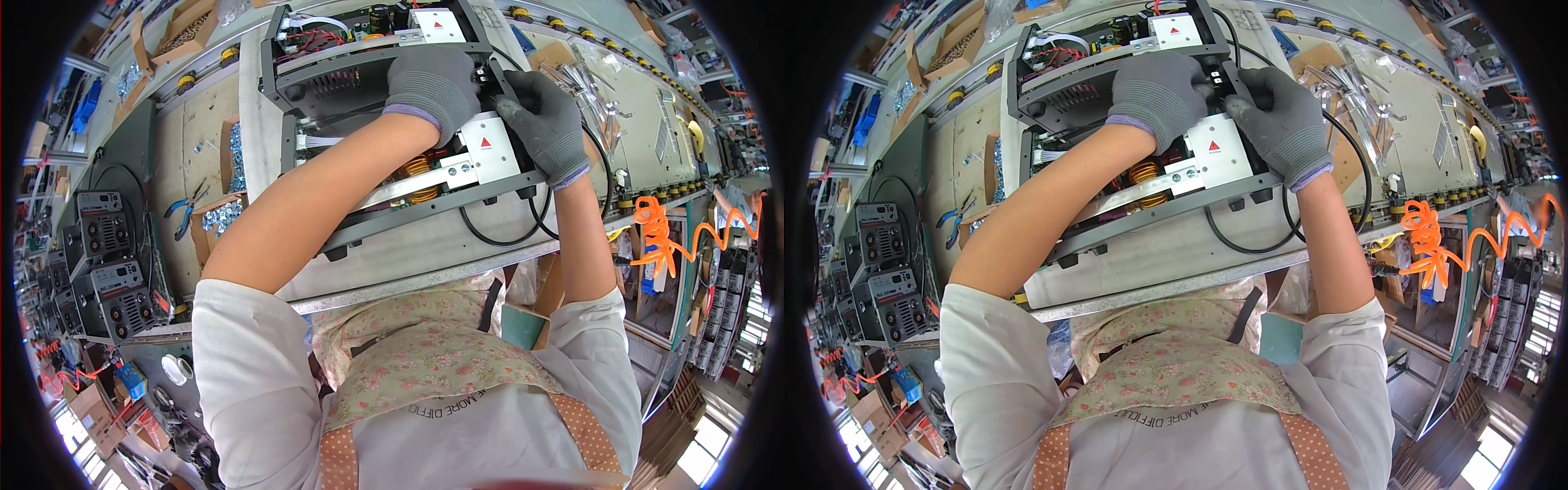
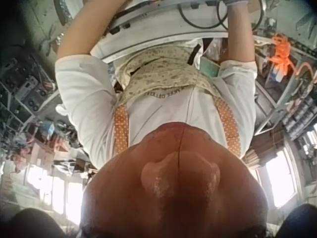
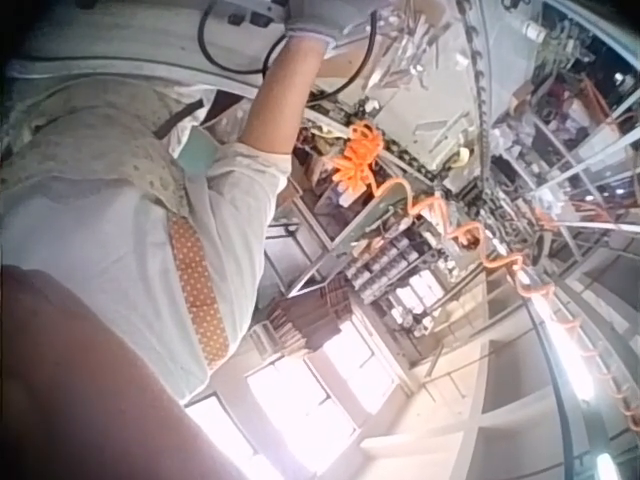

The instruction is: Assembling the internal wiring and components of an electronic power supply unit on a production line.

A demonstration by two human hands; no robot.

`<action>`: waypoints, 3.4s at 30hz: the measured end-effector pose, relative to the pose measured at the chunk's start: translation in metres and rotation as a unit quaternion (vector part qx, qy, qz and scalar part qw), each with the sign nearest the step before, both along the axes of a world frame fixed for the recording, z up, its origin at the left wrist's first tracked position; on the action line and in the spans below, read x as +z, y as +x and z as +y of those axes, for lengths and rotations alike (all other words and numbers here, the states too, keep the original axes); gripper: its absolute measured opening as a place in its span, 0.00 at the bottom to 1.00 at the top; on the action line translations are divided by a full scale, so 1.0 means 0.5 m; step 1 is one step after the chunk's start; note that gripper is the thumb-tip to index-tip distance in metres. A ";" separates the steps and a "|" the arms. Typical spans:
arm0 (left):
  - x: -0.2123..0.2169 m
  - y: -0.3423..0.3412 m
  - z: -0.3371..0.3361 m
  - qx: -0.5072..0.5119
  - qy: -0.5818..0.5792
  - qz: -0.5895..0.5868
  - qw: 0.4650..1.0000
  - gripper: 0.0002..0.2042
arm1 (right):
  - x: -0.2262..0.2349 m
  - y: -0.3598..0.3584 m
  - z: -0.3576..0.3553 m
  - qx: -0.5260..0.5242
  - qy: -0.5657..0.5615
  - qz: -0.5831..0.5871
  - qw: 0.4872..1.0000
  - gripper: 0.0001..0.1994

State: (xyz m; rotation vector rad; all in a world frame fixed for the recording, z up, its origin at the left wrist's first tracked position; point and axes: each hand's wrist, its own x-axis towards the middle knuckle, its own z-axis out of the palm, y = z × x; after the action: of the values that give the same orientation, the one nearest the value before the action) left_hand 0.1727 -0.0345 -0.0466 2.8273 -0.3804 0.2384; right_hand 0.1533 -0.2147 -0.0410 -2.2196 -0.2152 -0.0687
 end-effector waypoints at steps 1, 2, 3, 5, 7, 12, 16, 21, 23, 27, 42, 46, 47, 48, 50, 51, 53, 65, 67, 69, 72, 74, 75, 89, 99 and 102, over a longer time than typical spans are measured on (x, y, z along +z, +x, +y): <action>0.001 0.000 -0.005 0.000 0.004 -0.015 1.000 0.12 | 0.000 0.001 0.001 -0.001 0.001 0.000 1.000 0.20; 0.004 0.001 -0.009 0.000 0.005 -0.016 1.000 0.12 | 0.002 0.002 0.003 -0.003 -0.019 -0.016 1.000 0.20; 0.009 0.002 -0.015 0.009 0.017 0.001 1.000 0.12 | 0.003 0.002 0.002 -0.005 -0.039 -0.032 0.999 0.20; 0.021 0.002 -0.017 0.018 0.031 0.015 0.999 0.12 | 0.000 0.004 -0.005 -0.003 -0.022 -0.023 0.999 0.20; 0.038 0.009 -0.002 -0.010 0.013 0.052 0.999 0.14 | 0.000 0.002 -0.008 -0.002 -0.001 -0.021 1.000 0.20; 0.089 -0.040 0.081 -0.049 -0.111 0.071 0.990 0.21 | -0.008 -0.019 -0.037 0.008 0.032 -0.038 0.999 0.18; 0.069 -0.162 0.252 0.115 -0.365 -0.116 0.916 0.18 | -0.024 -0.116 -0.125 -0.136 0.001 -0.264 0.955 0.16; -0.193 -0.448 0.517 0.426 0.089 0.115 0.893 0.40 | -0.088 -0.207 -0.175 -0.276 -0.128 -0.377 0.875 0.20; -0.186 -0.498 0.470 0.448 0.027 0.257 0.856 0.43 | -0.119 -0.246 -0.172 -0.266 -0.120 -0.374 0.880 0.21; -0.210 -0.547 0.446 0.405 -0.095 0.194 0.888 0.39 | -0.137 -0.264 -0.175 -0.274 -0.190 -0.343 0.878 0.23; 0.101 -0.059 0.019 -0.008 0.027 -0.009 1.000 0.16 | 0.004 -0.033 -0.018 0.025 -0.091 0.068 0.993 0.28; 0.079 -0.020 -0.011 -0.003 0.111 0.041 0.993 0.15 | -0.003 -0.036 -0.028 0.026 -0.045 0.038 0.998 0.25; 0.069 -0.017 -0.019 0.007 0.140 0.031 0.990 0.14 | 0.007 -0.037 -0.026 0.027 -0.056 0.050 0.997 0.25; 0.067 -0.015 -0.032 0.015 0.168 0.020 0.985 0.13 | 0.012 -0.039 -0.029 0.027 -0.068 0.061 0.995 0.24; 0.066 -0.015 -0.046 0.026 0.169 0.033 0.985 0.13 | 0.005 -0.042 -0.035 0.023 -0.058 0.053 0.997 0.24; 0.069 -0.017 -0.046 0.043 0.170 0.046 0.983 0.12 | 0.004 -0.044 -0.032 0.024 -0.048 0.045 0.998 0.23; 0.058 -0.007 -0.040 0.035 0.153 0.051 0.986 0.12 | 0.012 -0.046 -0.030 0.026 -0.060 0.042 0.997 0.23; 0.124 -0.006 -0.025 0.021 0.264 0.150 0.953 0.17 | 0.010 -0.044 -0.013 0.024 -0.050 0.026 0.998 0.23; 0.113 -0.023 0.038 0.008 0.187 0.075 0.979 0.17 | 0.015 -0.046 -0.024 0.009 -0.056 0.002 0.998 0.24; 0.104 -0.059 0.140 0.030 0.032 -0.019 0.999 0.18 | -0.007 -0.039 -0.045 0.009 -0.031 -0.027 0.999 0.23; 0.065 -0.174 0.328 0.192 -0.111 -0.095 0.970 0.20 | -0.031 -0.074 -0.055 -0.045 0.087 -0.171 0.980 0.20; -0.036 -0.309 0.477 0.340 -0.058 -0.003 0.938 0.28 | 0.001 -0.131 -0.039 -0.062 0.046 -0.354 0.932 0.14; -0.122 -0.395 0.549 0.351 0.015 0.087 0.932 0.36 | 0.011 -0.165 -0.042 -0.044 0.015 -0.378 0.925 0.15; -0.096 -0.423 0.277 0.295 0.016 0.359 0.886 0.42 | -0.207 -0.389 -0.007 0.300 0.024 -0.303 0.904 0.24; -0.125 -0.270 -0.018 0.012 -0.092 0.387 0.918 0.38 | -0.206 -0.349 0.014 0.239 0.030 -0.289 0.926 0.15; -0.213 -0.213 -0.103 -0.104 -0.244 0.348 0.899 0.30 | -0.207 -0.354 0.010 0.153 0.009 -0.249 0.956 0.13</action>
State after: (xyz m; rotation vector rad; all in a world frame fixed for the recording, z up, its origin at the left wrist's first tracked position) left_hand 0.0663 -0.0858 -0.1530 2.1594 -0.3793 -0.6246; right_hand -0.0236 -0.2096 -0.1443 -2.0894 -0.8270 -0.4596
